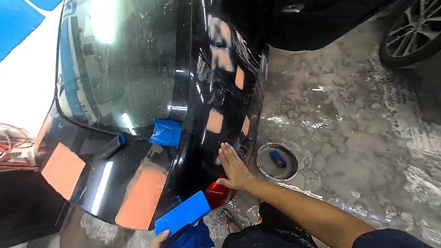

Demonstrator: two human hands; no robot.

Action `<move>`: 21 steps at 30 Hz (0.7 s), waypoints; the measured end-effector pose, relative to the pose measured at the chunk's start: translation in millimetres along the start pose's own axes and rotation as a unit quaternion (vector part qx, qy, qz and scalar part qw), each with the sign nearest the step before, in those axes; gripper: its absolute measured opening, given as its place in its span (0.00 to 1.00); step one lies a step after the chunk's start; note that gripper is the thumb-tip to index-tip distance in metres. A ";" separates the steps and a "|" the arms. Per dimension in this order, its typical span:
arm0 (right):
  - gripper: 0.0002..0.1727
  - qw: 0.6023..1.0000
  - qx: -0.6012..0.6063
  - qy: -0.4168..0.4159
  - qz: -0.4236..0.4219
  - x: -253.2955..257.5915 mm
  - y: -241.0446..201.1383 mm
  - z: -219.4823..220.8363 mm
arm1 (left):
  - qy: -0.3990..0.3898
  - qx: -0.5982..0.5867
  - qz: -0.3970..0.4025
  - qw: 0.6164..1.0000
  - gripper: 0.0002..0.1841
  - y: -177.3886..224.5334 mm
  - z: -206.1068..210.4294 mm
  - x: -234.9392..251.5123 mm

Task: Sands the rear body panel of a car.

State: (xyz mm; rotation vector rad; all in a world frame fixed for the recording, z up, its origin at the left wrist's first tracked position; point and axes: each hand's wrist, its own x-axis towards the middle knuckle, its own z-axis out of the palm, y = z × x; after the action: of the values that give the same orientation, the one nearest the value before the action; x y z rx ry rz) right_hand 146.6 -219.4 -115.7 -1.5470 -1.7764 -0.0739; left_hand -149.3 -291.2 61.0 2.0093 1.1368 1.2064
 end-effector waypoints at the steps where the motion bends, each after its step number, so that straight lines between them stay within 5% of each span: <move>1: 0.63 1.000 0.002 -0.019 0.001 -8.4 2.7 -3.0 | 0.001 0.003 -0.003 1.000 0.44 2.1 1.5 -0.4; 5: 0.59 0.993 0.077 -0.078 0.032 -37.2 3.8 -29.0 | -0.037 -0.008 -0.021 0.999 0.45 11.9 7.1 2.8; 10: 0.56 0.929 0.365 -0.040 0.046 1.3 -62.9 -99.6 | -0.206 0.010 -0.051 0.977 0.44 9.5 7.1 22.7; 13: 0.38 0.885 0.458 -0.078 0.011 21.2 -96.2 -115.4 | -0.298 0.042 -0.010 0.954 0.44 -2.5 13.1 43.3; 17: 0.29 0.843 0.519 -0.056 0.126 13.4 -108.9 -112.1 | -0.359 0.042 0.039 0.932 0.52 -9.3 14.9 75.0; 21: 0.26 0.792 0.568 0.046 0.220 3.6 -111.2 -107.9 | -0.369 0.047 0.121 0.921 0.48 -8.0 16.9 101.4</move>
State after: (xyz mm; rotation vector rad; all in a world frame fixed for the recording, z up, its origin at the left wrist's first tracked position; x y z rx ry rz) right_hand 104.0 -300.1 9.6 -0.9298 -0.9351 0.9607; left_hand -112.4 -200.1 91.8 2.4102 0.5825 0.3943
